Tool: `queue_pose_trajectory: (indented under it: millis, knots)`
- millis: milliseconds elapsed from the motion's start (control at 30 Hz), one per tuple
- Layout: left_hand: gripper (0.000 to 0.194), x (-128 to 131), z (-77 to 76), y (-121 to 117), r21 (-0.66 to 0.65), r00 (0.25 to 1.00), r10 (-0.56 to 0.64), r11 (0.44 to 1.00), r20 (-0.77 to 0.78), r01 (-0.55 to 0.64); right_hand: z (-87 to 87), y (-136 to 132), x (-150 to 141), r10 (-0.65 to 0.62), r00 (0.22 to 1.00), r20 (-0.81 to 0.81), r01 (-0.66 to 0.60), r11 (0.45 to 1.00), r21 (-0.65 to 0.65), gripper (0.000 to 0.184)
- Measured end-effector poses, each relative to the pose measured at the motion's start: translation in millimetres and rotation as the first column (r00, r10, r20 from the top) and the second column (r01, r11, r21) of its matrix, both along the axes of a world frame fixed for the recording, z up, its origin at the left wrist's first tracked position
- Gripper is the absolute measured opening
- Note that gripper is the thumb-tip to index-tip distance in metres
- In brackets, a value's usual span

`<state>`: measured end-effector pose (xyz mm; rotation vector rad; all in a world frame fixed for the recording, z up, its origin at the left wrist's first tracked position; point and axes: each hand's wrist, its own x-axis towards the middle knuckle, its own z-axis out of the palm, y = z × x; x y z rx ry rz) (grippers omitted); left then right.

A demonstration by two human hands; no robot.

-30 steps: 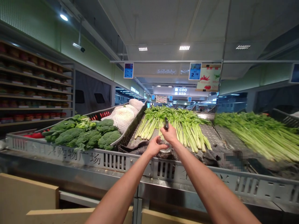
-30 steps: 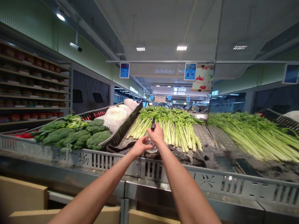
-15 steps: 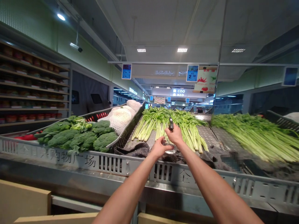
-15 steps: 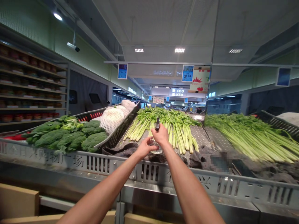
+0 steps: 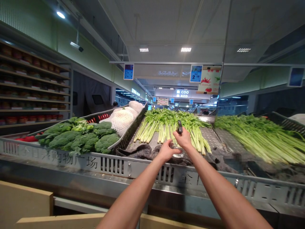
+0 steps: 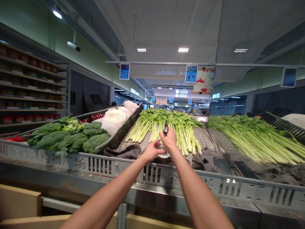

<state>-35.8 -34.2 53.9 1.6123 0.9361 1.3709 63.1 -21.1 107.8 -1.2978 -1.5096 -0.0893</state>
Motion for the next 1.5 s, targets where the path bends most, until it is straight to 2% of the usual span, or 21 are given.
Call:
queue_pose_trajectory:
  millis: [200, 433, 633, 833, 967, 1167, 1300, 1500]
  knots:
    - [0.073, 11, -11.3, 3, -0.042, 0.999, 0.004, 0.999, -0.036, -0.005, -8.3, -1, 12, -0.084, 0.996, 0.01, 0.085, 0.993, -0.086, 0.018]
    - [0.083, 23, -14.1, 5, -0.061, 0.997, -0.035, 0.998, -0.068, 0.031, -13.9, -4, 24, -0.1, 0.995, -0.008, 0.099, 0.991, -0.09, 0.02]
    - [0.077, 33, -12.7, 0, -0.025, 0.988, -0.012, 1.0, -0.154, 0.009, -13.6, -7, 37, -0.106, 0.994, 0.012, 0.107, 0.991, -0.087, 0.021]
    - [0.066, 43, -17.3, -7, -0.002, 0.96, 0.015, 1.0, -0.281, -0.016, -25.7, -10, 50, -0.166, 0.986, 0.021, 0.168, 0.974, -0.151, 0.024]
    - [0.073, 48, -23.8, -4, -0.011, 0.948, 0.004, 1.0, -0.319, -0.008, -32.2, -14, 56, -0.178, 0.984, 0.006, 0.176, 0.972, -0.154, 0.025]
    - [0.089, 58, -21.5, -2, -0.029, 0.969, -0.045, 0.999, -0.244, 0.039, -26.6, -18, 66, -0.171, 0.983, -0.061, 0.165, 0.982, -0.095, 0.024]
    - [0.089, 65, -18.6, -3, -0.011, 0.963, -0.043, 0.999, -0.267, 0.041, -23.5, -17, 73, -0.212, 0.977, -0.016, 0.209, 0.973, -0.096, 0.022]
    - [0.082, 72, -23.6, -1, -0.008, 0.926, -0.039, 0.999, -0.377, 0.039, -30.4, -16, 81, -0.252, 0.967, 0.033, 0.254, 0.956, -0.15, 0.023]
